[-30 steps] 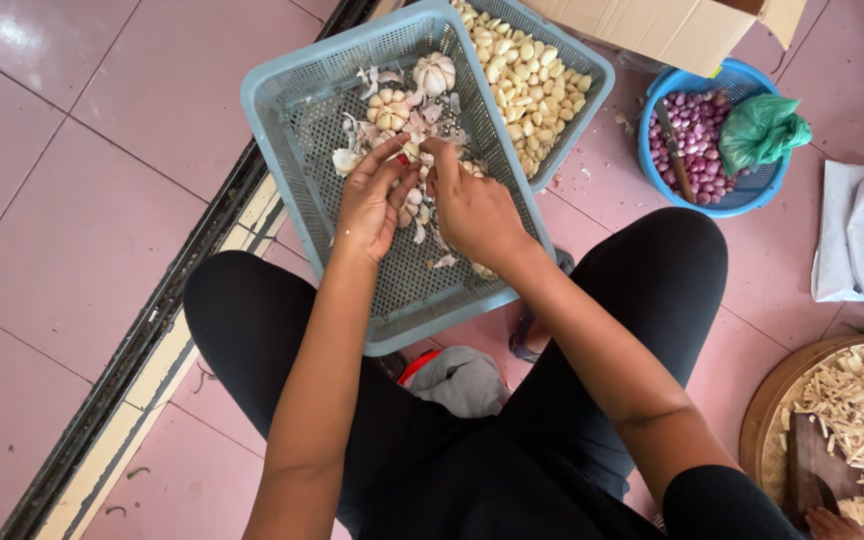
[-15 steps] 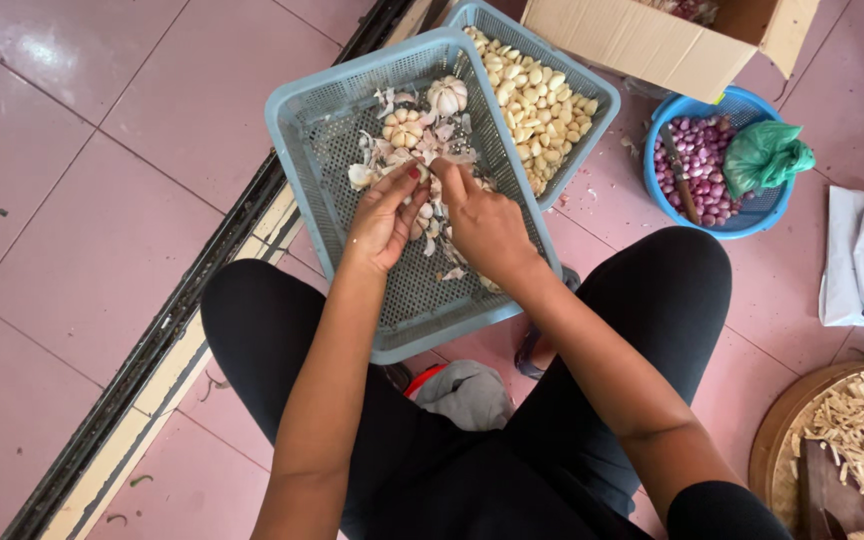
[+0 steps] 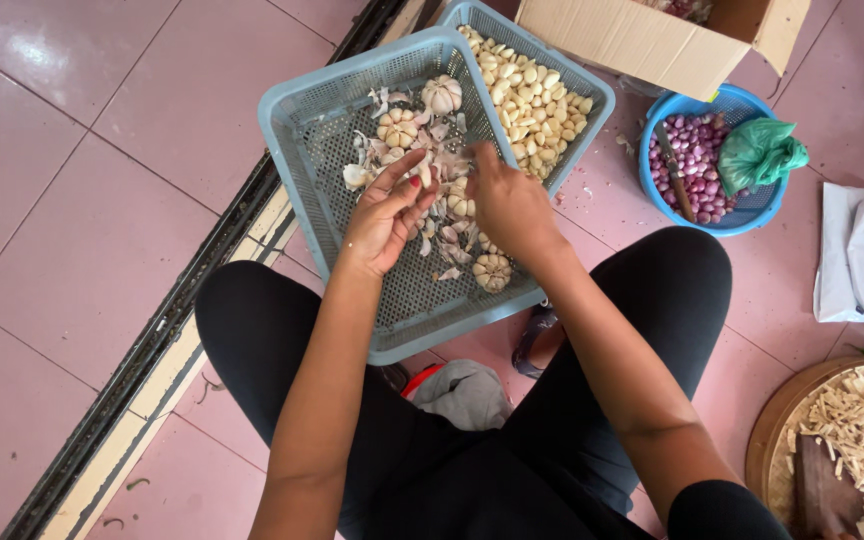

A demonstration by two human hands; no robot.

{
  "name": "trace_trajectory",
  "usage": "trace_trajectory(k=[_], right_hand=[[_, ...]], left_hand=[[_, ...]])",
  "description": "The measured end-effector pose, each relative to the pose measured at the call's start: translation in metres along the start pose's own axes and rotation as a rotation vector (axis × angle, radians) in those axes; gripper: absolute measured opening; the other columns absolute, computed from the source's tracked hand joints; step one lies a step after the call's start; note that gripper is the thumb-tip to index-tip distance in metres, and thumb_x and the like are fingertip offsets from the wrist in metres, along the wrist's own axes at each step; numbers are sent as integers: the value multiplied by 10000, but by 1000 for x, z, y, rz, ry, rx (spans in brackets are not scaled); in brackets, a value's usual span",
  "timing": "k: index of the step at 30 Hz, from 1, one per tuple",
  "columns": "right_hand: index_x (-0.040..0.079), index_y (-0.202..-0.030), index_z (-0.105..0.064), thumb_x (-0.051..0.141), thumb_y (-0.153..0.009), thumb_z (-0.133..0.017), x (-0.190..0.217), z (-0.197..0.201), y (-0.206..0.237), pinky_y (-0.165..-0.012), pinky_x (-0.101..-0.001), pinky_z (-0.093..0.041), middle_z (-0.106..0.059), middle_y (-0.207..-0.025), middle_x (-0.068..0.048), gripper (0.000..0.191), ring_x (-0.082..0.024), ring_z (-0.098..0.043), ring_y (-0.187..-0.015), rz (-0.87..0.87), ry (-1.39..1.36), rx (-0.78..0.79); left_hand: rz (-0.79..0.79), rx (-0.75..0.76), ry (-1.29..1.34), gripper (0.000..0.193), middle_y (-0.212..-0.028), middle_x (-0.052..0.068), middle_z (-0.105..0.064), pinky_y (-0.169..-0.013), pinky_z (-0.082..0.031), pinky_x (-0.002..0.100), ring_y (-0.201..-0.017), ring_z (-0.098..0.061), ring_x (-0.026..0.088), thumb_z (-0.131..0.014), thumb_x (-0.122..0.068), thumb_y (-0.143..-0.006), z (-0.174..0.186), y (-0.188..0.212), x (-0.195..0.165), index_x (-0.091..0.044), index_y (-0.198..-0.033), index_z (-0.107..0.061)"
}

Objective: The person sits on the floor and peels garlic cloves using a small knife. They trim the ends, remove the skins, and place the peeled cloves into a separate basket. The process is repeated for multiple cloves.

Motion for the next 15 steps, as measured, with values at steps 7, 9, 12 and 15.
trace_trajectory(k=[7, 9, 12, 15], right_hand=[[86, -1411, -409, 140, -1027, -549, 32, -4, 17, -498, -470, -540, -721, -782, -156, 412, -350, -703, -566, 207, -52, 18], [93, -1414, -414, 110, -1007, -548, 34, -3, 17, -512, -468, -549, -734, -853, -147, 428, -349, -714, -610, 242, -40, -15], [114, -1418, -421, 60, -974, -539, 34, -4, 17, -553, -458, -565, -742, -947, -111, 462, -327, -740, -698, 263, -48, -45], [127, -1405, -442, 66, -975, -556, 33, -5, 17, -579, -454, -567, -730, -1076, -122, 449, -329, -744, -748, 270, -12, -66]], left_hand=[[54, -80, 178, 372, -1123, 34, -721, -859, -591, 175, -967, -684, 99, -695, -96, -980, 11, -9, 9, -37, -1344, -648], [73, -110, 180, 314, -1114, 63, -727, -854, -594, 171, -976, -692, 112, -697, -107, -974, 10, -9, 9, 5, -1266, -661], [93, -108, 214, 244, -1085, 77, -714, -851, -602, 182, -975, -696, 132, -702, -125, -987, 8, -6, 9, 24, -1177, -664], [112, -98, 239, 219, -1072, 72, -704, -853, -604, 186, -977, -694, 136, -707, -124, -987, 6, -4, 8, 15, -1151, -666]])
Point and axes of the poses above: each hand's wrist, its own y-axis away from the middle knuckle, its own z-axis out of the back of the hand, x = y × z, the point moved 3 cm from there along -y, towards the middle knuckle
